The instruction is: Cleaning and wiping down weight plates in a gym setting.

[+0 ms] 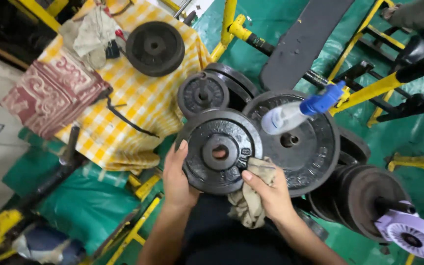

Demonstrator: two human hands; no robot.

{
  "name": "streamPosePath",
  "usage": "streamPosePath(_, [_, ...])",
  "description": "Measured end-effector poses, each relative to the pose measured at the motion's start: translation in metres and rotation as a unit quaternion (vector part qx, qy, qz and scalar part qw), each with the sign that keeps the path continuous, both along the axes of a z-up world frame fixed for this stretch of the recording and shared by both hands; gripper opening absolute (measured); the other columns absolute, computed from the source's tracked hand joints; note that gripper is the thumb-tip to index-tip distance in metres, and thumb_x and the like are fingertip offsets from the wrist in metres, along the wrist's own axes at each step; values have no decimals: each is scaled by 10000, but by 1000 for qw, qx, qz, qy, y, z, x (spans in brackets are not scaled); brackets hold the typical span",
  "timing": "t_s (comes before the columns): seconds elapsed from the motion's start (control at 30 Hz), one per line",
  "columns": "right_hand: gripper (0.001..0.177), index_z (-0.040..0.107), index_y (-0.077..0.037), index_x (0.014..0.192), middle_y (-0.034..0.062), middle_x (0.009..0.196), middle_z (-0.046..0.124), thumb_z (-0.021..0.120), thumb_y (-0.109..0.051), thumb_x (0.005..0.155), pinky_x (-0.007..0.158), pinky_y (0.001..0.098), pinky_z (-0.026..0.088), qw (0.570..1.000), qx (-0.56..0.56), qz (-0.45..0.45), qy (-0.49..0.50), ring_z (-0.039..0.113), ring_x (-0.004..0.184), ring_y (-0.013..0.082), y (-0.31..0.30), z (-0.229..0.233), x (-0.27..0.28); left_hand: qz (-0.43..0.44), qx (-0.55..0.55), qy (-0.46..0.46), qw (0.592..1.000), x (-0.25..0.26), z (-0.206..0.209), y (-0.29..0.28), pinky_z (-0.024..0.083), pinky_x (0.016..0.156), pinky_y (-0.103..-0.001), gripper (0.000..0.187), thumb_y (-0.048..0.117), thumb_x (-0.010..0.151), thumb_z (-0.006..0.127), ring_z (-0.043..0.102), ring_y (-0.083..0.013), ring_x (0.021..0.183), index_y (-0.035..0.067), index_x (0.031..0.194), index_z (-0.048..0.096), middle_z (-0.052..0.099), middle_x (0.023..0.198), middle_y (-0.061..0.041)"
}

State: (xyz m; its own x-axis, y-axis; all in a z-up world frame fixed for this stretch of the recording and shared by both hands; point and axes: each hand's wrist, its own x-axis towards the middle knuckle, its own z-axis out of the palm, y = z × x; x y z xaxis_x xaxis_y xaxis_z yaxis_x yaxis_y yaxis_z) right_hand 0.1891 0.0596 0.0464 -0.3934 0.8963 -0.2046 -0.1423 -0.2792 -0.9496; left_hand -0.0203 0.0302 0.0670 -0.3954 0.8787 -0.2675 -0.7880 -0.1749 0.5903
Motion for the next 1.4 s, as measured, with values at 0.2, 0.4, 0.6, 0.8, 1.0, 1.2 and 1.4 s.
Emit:
streamPosePath(0.2, [161,609,-64,872,-25,763,591,701,-131,987,585,244,435,992,-11,-71,101,551,656,73,26,-12,-68,-88,-21,444,892,-82,7,58,512,868,-279,358,290,1071,565,623,-124,943,-39,1143,687,719,1032,-52])
streamPosePath(0.4, [161,659,-59,1063,-9,946,696,676,-171,949,732,254,550,980,-20,-170,100,661,821,79,76,8,-130,-49,-65,613,786,-126,2,130,495,677,-353,393,366,1038,583,629,-201,694,-12,987,681,663,761,-135])
streamPosePath(0.6, [201,662,-29,1085,33,957,716,684,-196,975,725,291,563,961,-56,-239,129,686,808,123,100,-30,-159,-82,-114,643,753,-139,-22,181,463,638,-433,449,391,1015,615,592,-333,642,-37,880,640,594,710,-230])
streamPosePath(0.8, [233,669,0,1104,48,969,718,682,-203,992,713,302,555,953,-66,-273,115,678,803,137,110,-42,-170,-89,-59,668,736,-148,-42,206,480,674,-472,488,436,1020,596,629,-454,792,-32,889,638,637,782,-259])
streamPosePath(1.0, [296,678,-1,1130,25,970,729,699,-228,941,731,286,571,955,-109,-272,51,693,816,121,112,-71,-171,-162,-145,697,683,-155,-81,205,501,739,-539,499,494,981,547,658,-469,865,21,933,701,692,841,-256])
streamPosePath(1.2, [217,708,-10,1026,22,883,697,713,-221,975,664,281,519,967,-51,-247,-32,628,749,106,116,-131,-162,-205,-180,782,560,-157,-98,208,507,777,-598,547,507,1017,462,661,-493,868,28,926,710,700,861,-279])
streamPosePath(1.4, [229,718,-24,975,15,840,719,704,-251,952,637,285,528,968,-48,-235,-78,644,698,100,121,-144,-163,-224,-198,828,474,-155,-100,210,526,744,-600,552,497,1019,445,689,-475,829,37,919,732,717,861,-264])
